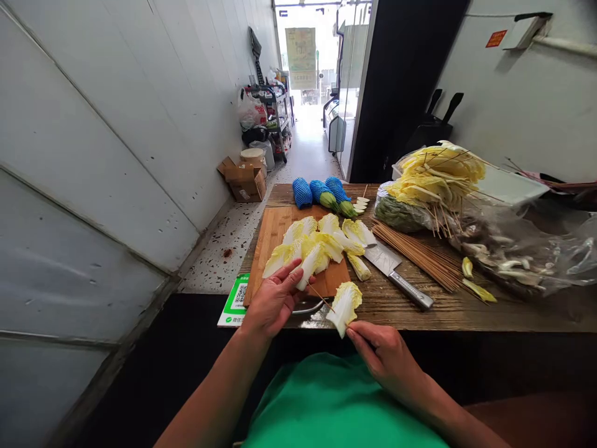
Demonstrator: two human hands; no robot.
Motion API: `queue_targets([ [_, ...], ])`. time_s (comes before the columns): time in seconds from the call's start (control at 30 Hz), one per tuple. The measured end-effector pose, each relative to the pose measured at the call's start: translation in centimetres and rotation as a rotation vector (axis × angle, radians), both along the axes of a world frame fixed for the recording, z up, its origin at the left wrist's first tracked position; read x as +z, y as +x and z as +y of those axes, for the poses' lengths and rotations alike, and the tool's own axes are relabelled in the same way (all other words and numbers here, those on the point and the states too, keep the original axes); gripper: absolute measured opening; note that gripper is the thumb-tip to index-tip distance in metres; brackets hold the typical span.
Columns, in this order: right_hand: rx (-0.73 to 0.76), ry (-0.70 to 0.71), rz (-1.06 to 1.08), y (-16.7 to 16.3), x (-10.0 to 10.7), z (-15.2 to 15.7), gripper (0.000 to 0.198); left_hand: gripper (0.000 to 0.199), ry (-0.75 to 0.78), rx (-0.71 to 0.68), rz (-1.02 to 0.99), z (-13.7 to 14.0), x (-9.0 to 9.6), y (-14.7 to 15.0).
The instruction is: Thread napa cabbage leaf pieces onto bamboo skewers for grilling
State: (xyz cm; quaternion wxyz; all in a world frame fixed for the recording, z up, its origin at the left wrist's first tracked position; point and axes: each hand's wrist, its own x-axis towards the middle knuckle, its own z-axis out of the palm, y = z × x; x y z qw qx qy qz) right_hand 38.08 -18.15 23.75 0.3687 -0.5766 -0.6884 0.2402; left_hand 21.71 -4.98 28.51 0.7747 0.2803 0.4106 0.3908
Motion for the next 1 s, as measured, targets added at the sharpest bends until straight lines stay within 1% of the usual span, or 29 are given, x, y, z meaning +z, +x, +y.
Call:
queue_targets([
  [0.1, -0.023, 0.010, -0.030, 0.0, -0.1, 0.0, 0.030, 0.024, -0.081, 0.009, -0.044, -0.1, -0.2, 0.1],
  [0.2, -0.038, 0.012, -0.053, 0.0, -0.1, 0.1, 0.031, 0.020, -0.119, -0.008, -0.090, -0.5, -0.2, 0.3],
  [0.37, -0.042, 0.010, -0.051, -0.1, 0.0, 0.1, 0.030, 0.023, -0.072, -0.001, -0.116, -0.6, -0.1, 0.6],
  [0.43, -0.031, 0.010, -0.055, -0.1, 0.1, 0.0, 0.031, 0.021, -0.051, 0.001, -0.101, -0.5, -0.2, 0.5],
  [0.6, -0.031, -0.002, -0.067, 0.0, 0.2, -0.2, 0.031, 0.009, -0.087, 0.074, -0.034, -0.2, -0.9, 0.4],
  [0.8, -0.048, 0.017, -0.076, 0.1, 0.2, -0.2, 0.031, 0.008, -0.107, 0.049, -0.013, -0.4, -1.2, 0.6],
  [1.0, -0.065, 0.037, -0.094, 0.1, 0.1, -0.4, 0.030, 0.008, -0.092, 0.073, -0.025, -0.5, -1.1, 0.8],
])
